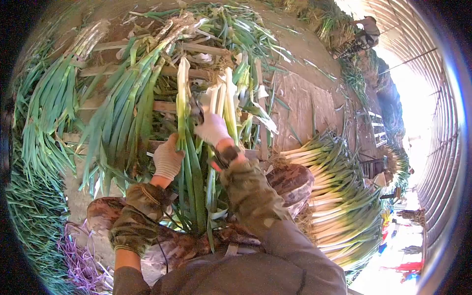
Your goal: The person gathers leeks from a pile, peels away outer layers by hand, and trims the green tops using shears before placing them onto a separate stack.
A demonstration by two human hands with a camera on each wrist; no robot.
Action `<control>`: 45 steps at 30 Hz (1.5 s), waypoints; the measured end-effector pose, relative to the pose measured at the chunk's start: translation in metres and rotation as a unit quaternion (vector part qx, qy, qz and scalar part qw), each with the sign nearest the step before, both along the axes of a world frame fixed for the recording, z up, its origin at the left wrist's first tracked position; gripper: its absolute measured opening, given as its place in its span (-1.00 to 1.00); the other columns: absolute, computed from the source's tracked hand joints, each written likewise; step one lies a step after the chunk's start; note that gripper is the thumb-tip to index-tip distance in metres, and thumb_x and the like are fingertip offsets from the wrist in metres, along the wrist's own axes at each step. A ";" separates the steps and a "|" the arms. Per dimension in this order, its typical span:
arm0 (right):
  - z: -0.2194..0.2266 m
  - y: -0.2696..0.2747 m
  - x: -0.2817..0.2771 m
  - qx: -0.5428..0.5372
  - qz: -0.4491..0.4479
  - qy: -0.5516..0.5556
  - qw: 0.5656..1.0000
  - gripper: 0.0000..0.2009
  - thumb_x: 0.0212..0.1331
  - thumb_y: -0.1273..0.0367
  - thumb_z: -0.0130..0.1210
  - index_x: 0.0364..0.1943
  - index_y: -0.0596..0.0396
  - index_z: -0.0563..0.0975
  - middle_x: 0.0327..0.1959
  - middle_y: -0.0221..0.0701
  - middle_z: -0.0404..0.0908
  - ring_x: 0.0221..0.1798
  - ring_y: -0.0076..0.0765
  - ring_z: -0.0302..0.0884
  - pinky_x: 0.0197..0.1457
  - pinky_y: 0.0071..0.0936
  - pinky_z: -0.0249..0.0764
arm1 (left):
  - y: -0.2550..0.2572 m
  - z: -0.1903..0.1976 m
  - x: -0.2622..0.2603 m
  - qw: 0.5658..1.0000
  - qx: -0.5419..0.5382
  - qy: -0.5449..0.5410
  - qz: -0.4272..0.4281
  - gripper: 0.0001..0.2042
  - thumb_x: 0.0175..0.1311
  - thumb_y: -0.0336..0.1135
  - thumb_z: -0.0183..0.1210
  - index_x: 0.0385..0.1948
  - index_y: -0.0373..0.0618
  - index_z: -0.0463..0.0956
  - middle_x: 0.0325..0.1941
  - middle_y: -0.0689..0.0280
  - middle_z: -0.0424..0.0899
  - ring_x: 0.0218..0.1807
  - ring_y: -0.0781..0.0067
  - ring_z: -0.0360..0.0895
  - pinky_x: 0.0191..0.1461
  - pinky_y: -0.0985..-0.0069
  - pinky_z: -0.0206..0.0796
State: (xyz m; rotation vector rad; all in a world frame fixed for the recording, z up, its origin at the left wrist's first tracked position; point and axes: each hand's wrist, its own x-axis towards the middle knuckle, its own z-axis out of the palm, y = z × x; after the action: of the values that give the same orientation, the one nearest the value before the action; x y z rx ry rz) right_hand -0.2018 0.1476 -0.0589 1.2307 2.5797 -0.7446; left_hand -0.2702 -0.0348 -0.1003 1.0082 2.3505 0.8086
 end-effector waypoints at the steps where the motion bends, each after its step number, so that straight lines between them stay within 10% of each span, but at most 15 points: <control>1: 0.020 -0.016 0.012 -0.084 -0.023 -0.029 0.996 -0.57 0.14 0.33 0.19 0.06 0.32 0.51 -0.28 -0.09 0.61 -0.21 -0.07 0.62 -0.01 -0.25 0.63 | -0.001 -0.002 0.000 1.000 0.019 0.001 0.000 -0.55 0.17 -0.32 0.23 0.13 -0.03 0.41 -0.32 -0.05 0.70 -0.15 -0.21 0.64 -0.07 -0.01 0.45; 7: 0.032 -0.042 0.078 0.001 0.065 -0.036 0.997 -0.59 0.15 0.30 0.22 0.03 0.27 0.53 -0.29 -0.16 0.62 -0.28 -0.17 0.60 -0.10 -0.28 0.65 | -0.007 0.007 0.027 0.999 0.028 0.022 -0.035 -0.64 0.16 -0.38 0.19 0.04 -0.05 0.44 -0.35 -0.05 0.68 -0.18 -0.20 0.63 -0.12 -0.03 0.42; 19: 0.047 -0.023 0.092 -0.061 -0.070 0.114 0.989 -0.55 -0.04 0.18 0.31 -0.12 0.22 0.56 -0.32 -0.02 0.67 -0.18 0.05 0.68 -0.06 -0.19 0.57 | -0.002 0.002 0.095 0.984 0.034 0.037 -0.173 -0.44 0.15 -0.20 0.30 0.23 0.10 0.35 -0.41 0.05 0.67 -0.29 -0.21 0.64 -0.21 -0.04 0.43; 25: 0.039 -0.053 0.084 -0.068 -0.029 0.208 0.975 -0.56 -0.03 0.22 0.30 -0.11 0.25 0.54 -0.35 0.01 0.63 -0.22 0.09 0.66 -0.11 -0.18 0.54 | 0.009 -0.022 0.009 0.987 0.103 0.022 -0.124 -0.61 0.07 -0.13 0.36 -0.06 0.02 0.55 -0.33 0.04 0.68 -0.25 -0.21 0.64 -0.16 -0.01 0.46; 29: 0.048 -0.087 0.074 -0.148 0.065 0.145 0.976 -0.51 -0.05 0.26 0.27 -0.03 0.31 0.54 -0.33 0.02 0.65 -0.18 0.09 0.66 -0.02 -0.17 0.57 | 0.018 0.000 -0.079 0.943 -0.149 0.276 0.116 -0.39 0.00 -0.19 0.46 0.13 -0.09 0.42 0.25 0.11 0.47 0.19 0.08 0.53 0.03 0.18 0.52; 36: 0.036 -0.095 0.084 -0.152 0.029 0.196 0.968 -0.50 -0.08 0.25 0.28 0.00 0.20 0.54 -0.34 -0.01 0.65 -0.26 0.06 0.64 -0.13 -0.19 0.54 | 0.026 -0.034 -0.123 0.911 -0.262 0.303 0.105 -0.40 0.14 -0.24 0.40 0.21 -0.13 0.35 0.34 0.15 0.35 0.30 0.08 0.46 0.19 0.28 0.52; 45: 0.044 -0.085 0.115 -0.122 0.014 0.197 0.973 -0.48 -0.05 0.25 0.31 0.05 0.19 0.54 -0.37 -0.07 0.65 -0.29 -0.06 0.66 -0.16 -0.25 0.54 | 0.032 -0.041 -0.181 0.965 -0.202 0.162 0.037 -0.65 0.15 -0.38 0.28 -0.03 -0.21 0.48 -0.07 -0.11 0.69 0.04 -0.13 0.64 0.09 0.13 0.48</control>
State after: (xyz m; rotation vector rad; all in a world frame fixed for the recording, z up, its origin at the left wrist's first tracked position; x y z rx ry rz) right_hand -0.0868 0.0624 -0.0154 1.0550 2.6805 -1.3760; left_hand -0.4507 -0.0027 -0.1414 0.9327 2.6885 0.1739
